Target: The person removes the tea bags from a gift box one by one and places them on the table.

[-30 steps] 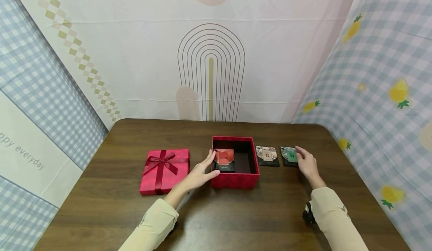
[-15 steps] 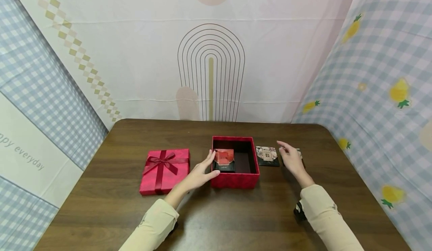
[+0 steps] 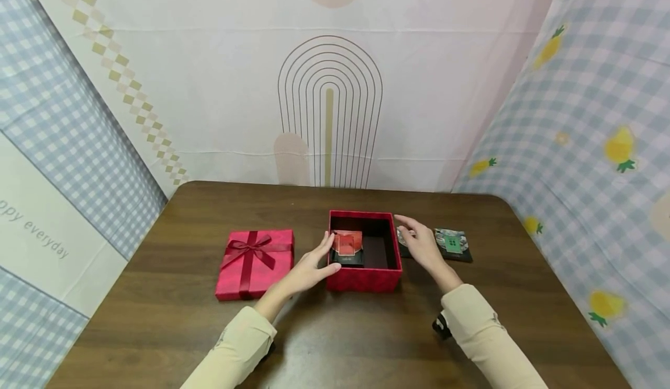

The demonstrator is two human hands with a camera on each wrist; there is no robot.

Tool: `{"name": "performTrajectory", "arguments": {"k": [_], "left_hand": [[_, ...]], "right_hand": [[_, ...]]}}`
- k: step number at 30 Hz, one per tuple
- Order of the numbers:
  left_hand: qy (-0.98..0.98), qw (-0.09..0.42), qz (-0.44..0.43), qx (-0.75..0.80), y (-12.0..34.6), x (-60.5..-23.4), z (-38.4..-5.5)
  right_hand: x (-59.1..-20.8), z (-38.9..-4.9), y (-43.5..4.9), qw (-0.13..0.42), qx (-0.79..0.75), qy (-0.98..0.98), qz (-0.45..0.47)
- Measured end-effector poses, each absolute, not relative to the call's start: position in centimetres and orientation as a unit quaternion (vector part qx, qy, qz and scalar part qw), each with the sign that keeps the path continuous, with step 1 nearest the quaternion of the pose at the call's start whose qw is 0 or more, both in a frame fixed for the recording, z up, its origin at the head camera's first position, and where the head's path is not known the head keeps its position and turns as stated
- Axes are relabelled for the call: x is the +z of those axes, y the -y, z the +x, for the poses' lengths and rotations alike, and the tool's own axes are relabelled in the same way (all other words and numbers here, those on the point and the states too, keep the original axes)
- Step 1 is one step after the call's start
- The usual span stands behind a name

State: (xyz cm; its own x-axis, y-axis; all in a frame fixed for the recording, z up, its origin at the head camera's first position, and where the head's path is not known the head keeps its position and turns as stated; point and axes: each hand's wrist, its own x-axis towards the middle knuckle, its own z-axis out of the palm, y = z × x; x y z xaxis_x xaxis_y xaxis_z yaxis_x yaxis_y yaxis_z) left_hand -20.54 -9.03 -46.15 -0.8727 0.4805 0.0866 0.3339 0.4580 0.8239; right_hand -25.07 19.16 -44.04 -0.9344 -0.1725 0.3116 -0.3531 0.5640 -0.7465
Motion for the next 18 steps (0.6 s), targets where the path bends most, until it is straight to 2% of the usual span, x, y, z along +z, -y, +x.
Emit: {"name": "performTrajectory", "arguments": {"k": [10,18], "left_hand": [[-0.850,0.080,0.242,0.462,9.0,-46.2,-20.7],[-0.847,0.082,0.241,0.467,9.1,-46.1,-20.7]], "right_hand": [[-43.3,-25.0,-15.8,0.099,0.425,0.881,0.181],[-43.5,-25.1,-13.7,0.058,0.411,0.888,0.199]]}}
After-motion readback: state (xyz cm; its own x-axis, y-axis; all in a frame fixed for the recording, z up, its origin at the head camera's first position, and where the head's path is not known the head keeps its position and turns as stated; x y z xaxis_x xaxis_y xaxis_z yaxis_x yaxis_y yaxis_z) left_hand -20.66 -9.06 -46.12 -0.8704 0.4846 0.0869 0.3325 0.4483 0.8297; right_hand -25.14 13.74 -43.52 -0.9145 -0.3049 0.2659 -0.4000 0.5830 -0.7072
